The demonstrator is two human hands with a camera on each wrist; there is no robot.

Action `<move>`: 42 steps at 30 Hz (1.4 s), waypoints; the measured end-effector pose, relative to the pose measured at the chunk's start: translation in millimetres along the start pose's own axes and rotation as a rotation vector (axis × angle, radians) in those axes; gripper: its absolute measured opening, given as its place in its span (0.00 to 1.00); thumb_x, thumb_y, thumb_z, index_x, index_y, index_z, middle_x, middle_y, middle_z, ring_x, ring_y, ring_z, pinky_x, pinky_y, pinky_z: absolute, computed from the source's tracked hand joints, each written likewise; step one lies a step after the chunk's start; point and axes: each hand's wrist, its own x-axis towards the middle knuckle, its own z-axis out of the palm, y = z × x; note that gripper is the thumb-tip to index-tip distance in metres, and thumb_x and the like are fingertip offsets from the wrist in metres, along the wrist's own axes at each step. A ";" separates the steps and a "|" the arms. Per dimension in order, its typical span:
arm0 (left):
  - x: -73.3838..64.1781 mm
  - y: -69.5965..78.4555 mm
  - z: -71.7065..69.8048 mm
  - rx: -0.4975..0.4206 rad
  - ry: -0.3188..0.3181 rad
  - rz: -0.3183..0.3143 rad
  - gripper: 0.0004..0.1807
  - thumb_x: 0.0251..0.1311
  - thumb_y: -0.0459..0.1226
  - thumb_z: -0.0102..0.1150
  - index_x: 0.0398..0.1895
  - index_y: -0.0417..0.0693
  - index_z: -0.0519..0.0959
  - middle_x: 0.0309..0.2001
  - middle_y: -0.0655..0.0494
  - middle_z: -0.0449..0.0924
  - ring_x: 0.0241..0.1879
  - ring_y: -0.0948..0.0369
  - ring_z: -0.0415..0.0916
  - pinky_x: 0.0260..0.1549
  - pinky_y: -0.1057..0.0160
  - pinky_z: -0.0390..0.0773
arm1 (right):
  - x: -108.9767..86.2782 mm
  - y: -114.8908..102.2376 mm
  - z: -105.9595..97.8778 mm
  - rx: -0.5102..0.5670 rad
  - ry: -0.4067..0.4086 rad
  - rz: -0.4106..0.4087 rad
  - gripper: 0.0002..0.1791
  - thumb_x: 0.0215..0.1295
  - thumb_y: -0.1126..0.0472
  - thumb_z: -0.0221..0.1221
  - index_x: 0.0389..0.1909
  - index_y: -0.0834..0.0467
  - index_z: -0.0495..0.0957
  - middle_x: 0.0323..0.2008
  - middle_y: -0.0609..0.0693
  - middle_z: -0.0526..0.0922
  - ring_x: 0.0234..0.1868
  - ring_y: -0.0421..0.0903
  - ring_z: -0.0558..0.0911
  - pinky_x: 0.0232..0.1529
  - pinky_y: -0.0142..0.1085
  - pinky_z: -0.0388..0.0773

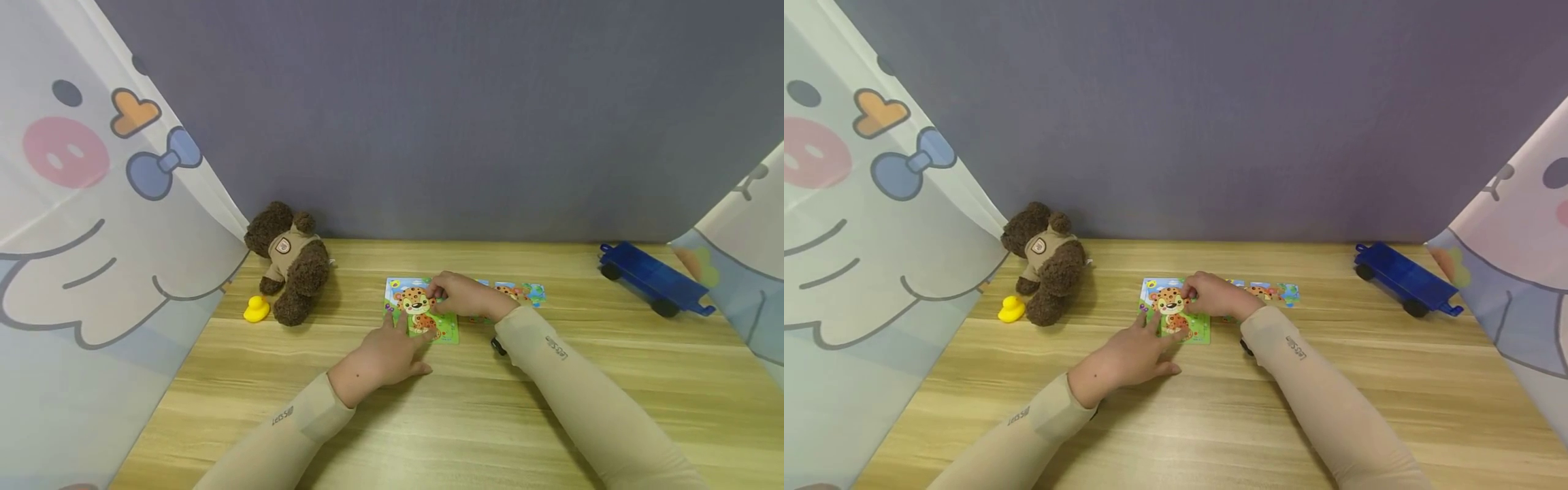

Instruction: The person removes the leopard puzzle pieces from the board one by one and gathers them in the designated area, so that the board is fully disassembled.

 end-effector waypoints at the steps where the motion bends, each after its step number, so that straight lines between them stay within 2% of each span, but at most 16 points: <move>1: 0.4 0.0 0.1 0.002 0.001 0.000 0.39 0.73 0.66 0.55 0.84 0.74 0.62 0.83 0.30 0.56 0.80 0.26 0.57 0.56 0.37 0.88 | 0.3 0.0 -0.2 0.002 -0.001 0.005 0.14 0.74 0.57 0.68 0.55 0.56 0.82 0.54 0.54 0.79 0.54 0.48 0.78 0.61 0.45 0.80; 15: 1.2 0.9 -1.9 -0.013 -0.005 -0.009 0.38 0.73 0.64 0.57 0.83 0.75 0.64 0.82 0.29 0.57 0.79 0.27 0.59 0.58 0.36 0.87 | 3.4 2.3 -0.5 0.021 -0.013 0.027 0.14 0.74 0.56 0.67 0.55 0.55 0.82 0.53 0.53 0.78 0.54 0.48 0.78 0.60 0.44 0.80; 33: 1.8 1.3 -3.2 0.009 -0.010 -0.009 0.38 0.72 0.66 0.56 0.83 0.75 0.64 0.82 0.29 0.59 0.79 0.26 0.59 0.57 0.37 0.87 | -2.6 -4.9 0.1 0.010 0.025 0.014 0.13 0.73 0.57 0.69 0.54 0.54 0.82 0.53 0.53 0.79 0.55 0.49 0.79 0.61 0.47 0.81; 39: 1.4 1.9 -4.3 0.001 -0.019 -0.010 0.38 0.72 0.66 0.56 0.83 0.75 0.63 0.82 0.30 0.58 0.79 0.27 0.59 0.59 0.36 0.86 | -3.9 -1.9 -0.6 0.026 0.020 -0.011 0.11 0.76 0.59 0.65 0.55 0.54 0.82 0.54 0.52 0.81 0.54 0.49 0.79 0.57 0.46 0.81; 42: 1.1 2.3 -4.5 0.007 -0.019 -0.011 0.38 0.72 0.66 0.56 0.83 0.75 0.63 0.82 0.30 0.58 0.79 0.27 0.59 0.58 0.37 0.87 | -4.0 0.5 -1.2 0.053 0.016 -0.021 0.09 0.78 0.59 0.62 0.55 0.54 0.81 0.52 0.52 0.84 0.49 0.47 0.80 0.51 0.42 0.80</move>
